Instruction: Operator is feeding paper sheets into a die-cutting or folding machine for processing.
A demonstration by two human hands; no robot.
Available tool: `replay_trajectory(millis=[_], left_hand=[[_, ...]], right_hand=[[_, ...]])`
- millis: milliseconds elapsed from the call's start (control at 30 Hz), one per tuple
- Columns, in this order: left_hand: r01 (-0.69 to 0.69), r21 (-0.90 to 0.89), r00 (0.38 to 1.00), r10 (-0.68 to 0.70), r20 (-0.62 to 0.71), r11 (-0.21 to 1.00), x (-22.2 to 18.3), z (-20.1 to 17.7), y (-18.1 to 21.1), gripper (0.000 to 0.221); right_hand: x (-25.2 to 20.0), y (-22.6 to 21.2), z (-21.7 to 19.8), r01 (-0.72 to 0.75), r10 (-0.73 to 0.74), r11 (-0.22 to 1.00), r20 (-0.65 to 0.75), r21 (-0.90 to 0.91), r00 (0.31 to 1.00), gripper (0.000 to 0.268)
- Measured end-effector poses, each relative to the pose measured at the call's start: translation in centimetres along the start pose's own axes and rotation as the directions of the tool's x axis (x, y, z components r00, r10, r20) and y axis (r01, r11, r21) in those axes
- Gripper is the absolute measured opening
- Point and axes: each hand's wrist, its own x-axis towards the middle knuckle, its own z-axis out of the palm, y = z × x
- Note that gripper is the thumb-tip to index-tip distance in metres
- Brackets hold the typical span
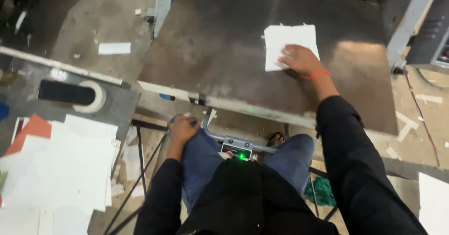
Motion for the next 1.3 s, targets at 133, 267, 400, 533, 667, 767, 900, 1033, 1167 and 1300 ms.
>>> replay_trajectory(millis=[133, 267, 400, 533, 667, 767, 900, 1033, 1167, 1300], left_hand=[[-0.094, -0.383, 0.926, 0.222, 0.305, 0.919, 6.5, 12.0, -2.0, 0.039], [-0.138, -0.560, 0.908, 0.330, 0.259, 0.817, 3.6, 17.1, -0.4, 0.035], [-0.440, -0.176, 0.678, 0.454, 0.577, 0.881, 2.2, 15.6, 0.1, 0.023], [-0.197, -0.448, 0.787, 0.414, 0.458, 0.872, 5.0, 18.3, -3.1, 0.021], [-0.188, -0.455, 0.759, 0.422, 0.495, 0.871, 7.4, 21.7, -6.3, 0.018], [-0.087, -0.495, 0.781, 0.368, 0.504, 0.864, 7.0, 22.4, -6.3, 0.014], [0.013, -0.472, 0.757, 0.300, 0.581, 0.881, 6.6, 21.7, -5.9, 0.012], [0.084, -0.426, 0.748, 0.226, 0.624, 0.901, 6.2, 21.5, -6.4, 0.017], [0.072, -0.398, 0.758, 0.209, 0.617, 0.915, 6.5, 21.4, -5.4, 0.020], [-0.044, -0.330, 0.795, 0.233, 0.561, 0.943, 6.1, 21.2, -5.4, 0.022]], right_hand=[[0.1, -12.6, -5.1, 0.123, -0.105, 0.992, -0.356, 0.029, 0.928, 0.036], [-9.7, -17.3, -2.1, 0.069, -0.063, 0.998, -0.438, -0.003, 0.897, 0.026], [-24.9, -11.5, 1.3, -0.271, 0.256, 0.963, -0.320, -0.003, 0.912, 0.018], [-40.7, -7.1, -2.9, -0.610, 0.461, 0.788, -0.576, -0.084, 0.675, 0.018], [-50.4, -8.3, -9.5, -0.824, 0.482, 0.562, -0.783, -0.069, 0.394, 0.021], [-54.1, -8.7, -11.0, -0.901, 0.491, 0.371, -0.775, -0.228, 0.398, 0.016], [-54.3, -9.7, -12.0, -0.913, 0.686, 0.228, -0.610, -0.338, 0.397, 0.042], [-56.2, -8.9, -14.5, -0.953, 0.839, 0.282, -0.453, -0.110, 0.300, 0.052], [-57.8, -7.9, -15.1, -0.951, 0.880, 0.308, -0.372, -0.024, 0.295, 0.040], [-55.5, -7.5, -11.4, -0.946, 0.759, 0.186, -0.572, -0.265, 0.310, 0.016]])
